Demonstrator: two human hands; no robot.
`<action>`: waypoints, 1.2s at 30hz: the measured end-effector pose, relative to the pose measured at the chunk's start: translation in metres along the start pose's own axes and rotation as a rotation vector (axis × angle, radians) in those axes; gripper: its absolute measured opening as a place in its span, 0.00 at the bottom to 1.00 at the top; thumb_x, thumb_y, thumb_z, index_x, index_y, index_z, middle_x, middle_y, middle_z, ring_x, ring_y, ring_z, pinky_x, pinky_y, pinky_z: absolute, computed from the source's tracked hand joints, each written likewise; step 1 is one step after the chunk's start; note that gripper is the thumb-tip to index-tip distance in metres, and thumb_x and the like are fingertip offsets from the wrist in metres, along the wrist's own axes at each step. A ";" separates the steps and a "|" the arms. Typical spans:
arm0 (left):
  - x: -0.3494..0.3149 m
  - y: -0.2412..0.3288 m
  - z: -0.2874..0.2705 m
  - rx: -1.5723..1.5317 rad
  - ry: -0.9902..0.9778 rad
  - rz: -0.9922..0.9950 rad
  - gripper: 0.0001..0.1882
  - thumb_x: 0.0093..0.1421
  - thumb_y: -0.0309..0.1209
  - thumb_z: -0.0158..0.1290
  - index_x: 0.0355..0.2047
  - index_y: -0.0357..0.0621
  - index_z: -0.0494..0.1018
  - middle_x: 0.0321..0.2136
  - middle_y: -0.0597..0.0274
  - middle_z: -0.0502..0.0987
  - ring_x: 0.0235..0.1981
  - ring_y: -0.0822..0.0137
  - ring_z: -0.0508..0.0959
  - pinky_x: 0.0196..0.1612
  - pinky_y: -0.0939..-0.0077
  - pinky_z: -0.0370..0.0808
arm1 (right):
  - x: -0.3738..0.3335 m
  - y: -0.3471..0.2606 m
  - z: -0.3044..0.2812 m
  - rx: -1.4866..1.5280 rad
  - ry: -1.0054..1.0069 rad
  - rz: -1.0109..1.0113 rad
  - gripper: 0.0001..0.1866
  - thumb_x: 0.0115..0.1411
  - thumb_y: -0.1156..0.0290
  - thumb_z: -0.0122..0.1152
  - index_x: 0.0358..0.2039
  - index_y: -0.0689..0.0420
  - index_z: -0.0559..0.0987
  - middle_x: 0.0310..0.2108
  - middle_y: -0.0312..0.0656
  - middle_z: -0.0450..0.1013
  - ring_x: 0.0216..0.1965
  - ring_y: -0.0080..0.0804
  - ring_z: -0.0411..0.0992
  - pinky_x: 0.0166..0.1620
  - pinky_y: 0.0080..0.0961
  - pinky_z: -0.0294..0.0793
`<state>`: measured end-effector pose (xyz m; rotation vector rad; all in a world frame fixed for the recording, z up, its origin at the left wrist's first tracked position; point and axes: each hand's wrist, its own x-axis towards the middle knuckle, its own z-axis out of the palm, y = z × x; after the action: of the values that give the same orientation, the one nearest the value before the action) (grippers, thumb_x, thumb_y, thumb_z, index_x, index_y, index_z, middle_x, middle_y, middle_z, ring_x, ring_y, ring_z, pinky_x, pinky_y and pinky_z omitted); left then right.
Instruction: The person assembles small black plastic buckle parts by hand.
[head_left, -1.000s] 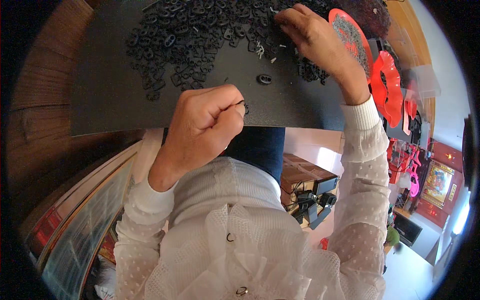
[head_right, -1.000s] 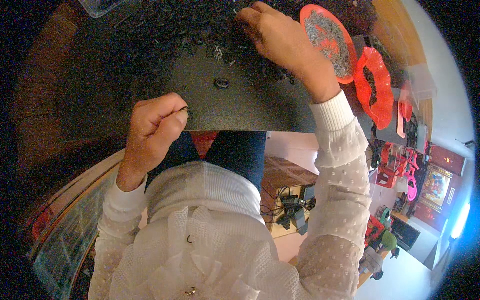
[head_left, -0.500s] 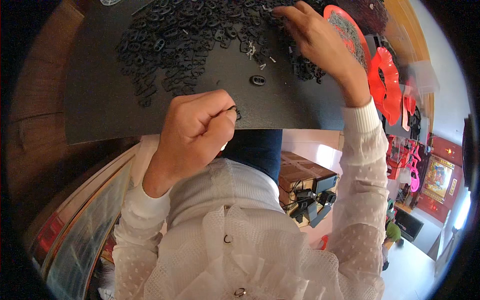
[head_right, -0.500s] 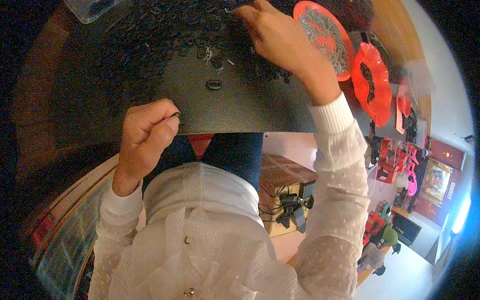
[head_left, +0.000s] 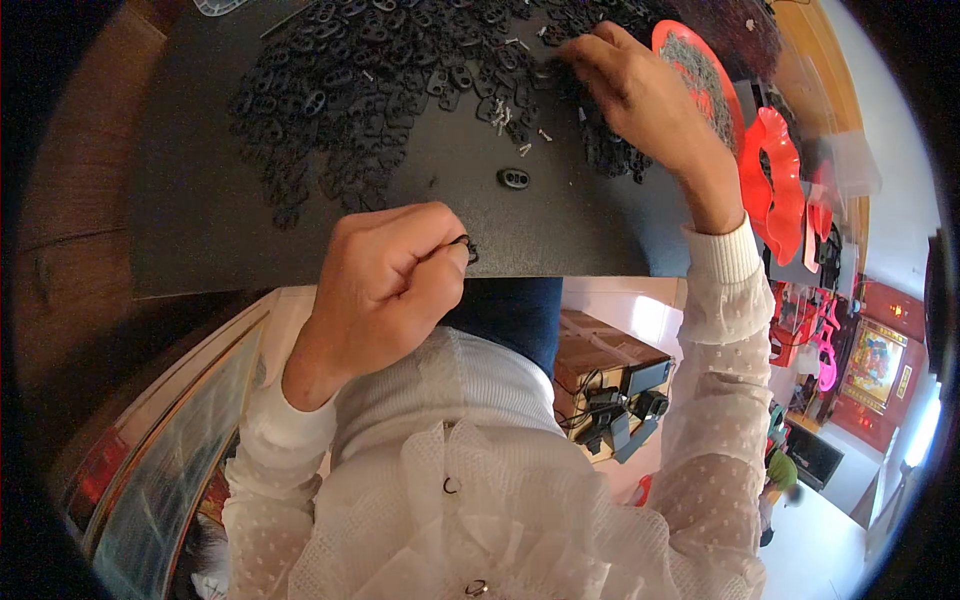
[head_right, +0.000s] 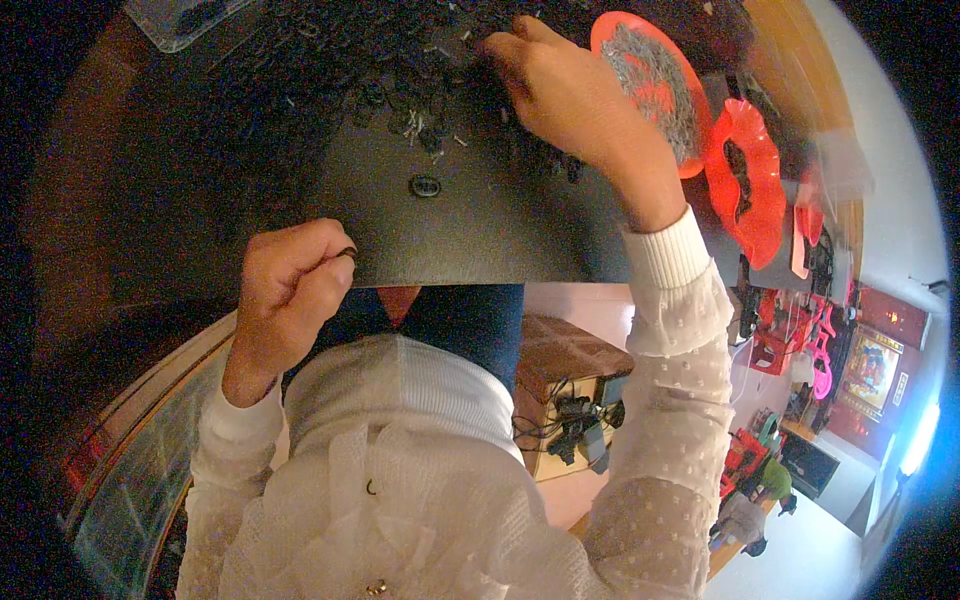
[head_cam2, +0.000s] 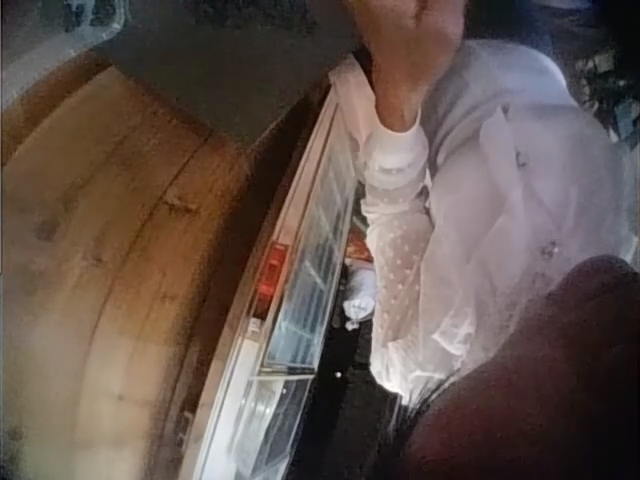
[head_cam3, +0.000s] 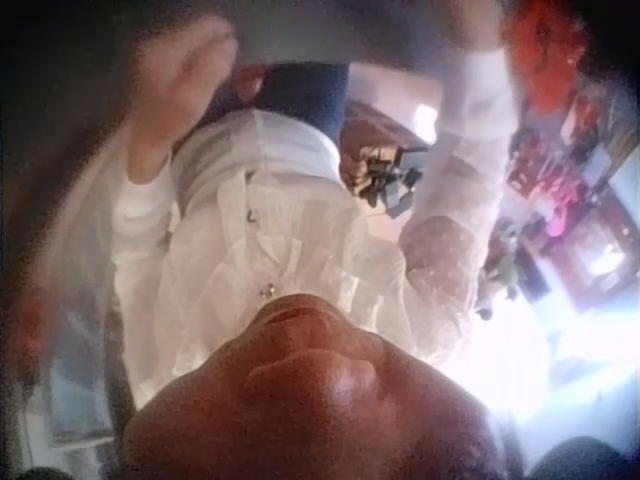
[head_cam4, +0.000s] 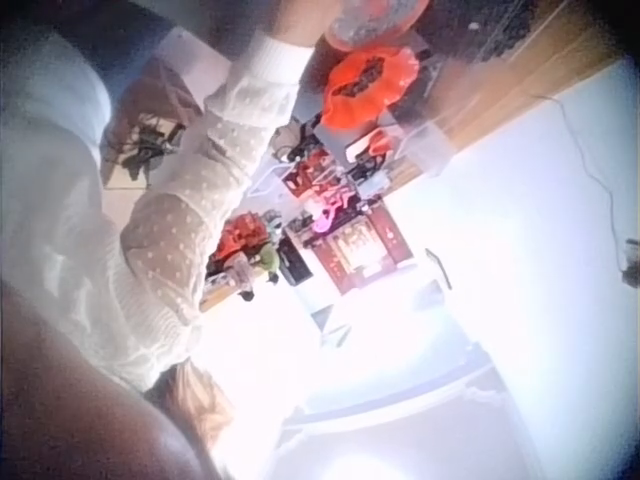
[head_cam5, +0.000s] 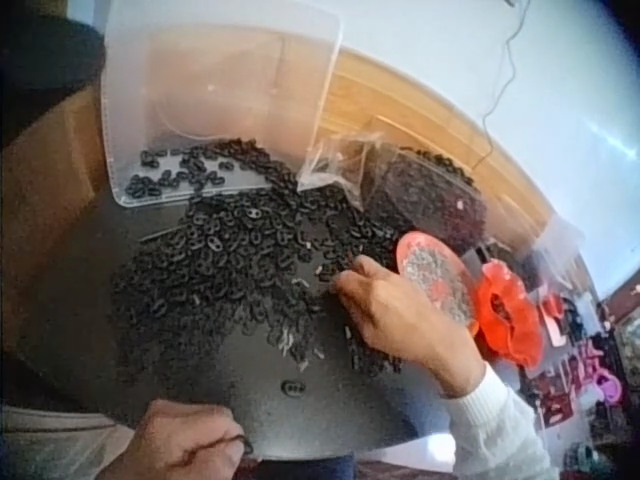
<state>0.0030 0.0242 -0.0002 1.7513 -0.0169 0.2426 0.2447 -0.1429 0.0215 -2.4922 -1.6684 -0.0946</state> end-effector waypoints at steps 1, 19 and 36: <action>0.000 0.000 0.000 0.000 0.001 0.000 0.05 0.52 0.21 0.48 0.20 0.34 0.66 0.14 0.58 0.65 0.15 0.70 0.65 0.19 0.74 0.61 | 0.001 0.001 0.000 0.000 0.000 -0.001 0.11 0.60 0.77 0.50 0.44 0.57 0.74 0.37 0.47 0.68 0.37 0.47 0.70 0.38 0.34 0.69; 0.000 0.000 0.002 -0.005 0.002 -0.016 0.06 0.52 0.21 0.48 0.19 0.34 0.65 0.14 0.59 0.64 0.15 0.71 0.64 0.19 0.75 0.61 | 0.041 -0.017 -0.015 0.075 -0.067 -0.075 0.06 0.56 0.75 0.51 0.31 0.66 0.72 0.31 0.53 0.70 0.35 0.51 0.70 0.38 0.39 0.70; -0.003 -0.003 0.001 -0.154 0.061 -0.055 0.07 0.55 0.23 0.46 0.22 0.34 0.66 0.13 0.63 0.64 0.15 0.76 0.64 0.19 0.78 0.61 | 0.050 -0.029 -0.026 -0.045 -0.113 -0.066 0.06 0.51 0.76 0.53 0.26 0.67 0.71 0.28 0.57 0.70 0.32 0.56 0.71 0.35 0.43 0.71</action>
<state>0.0009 0.0239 -0.0035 1.5883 0.0554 0.2479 0.2375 -0.0906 0.0558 -2.5184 -1.8125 0.0016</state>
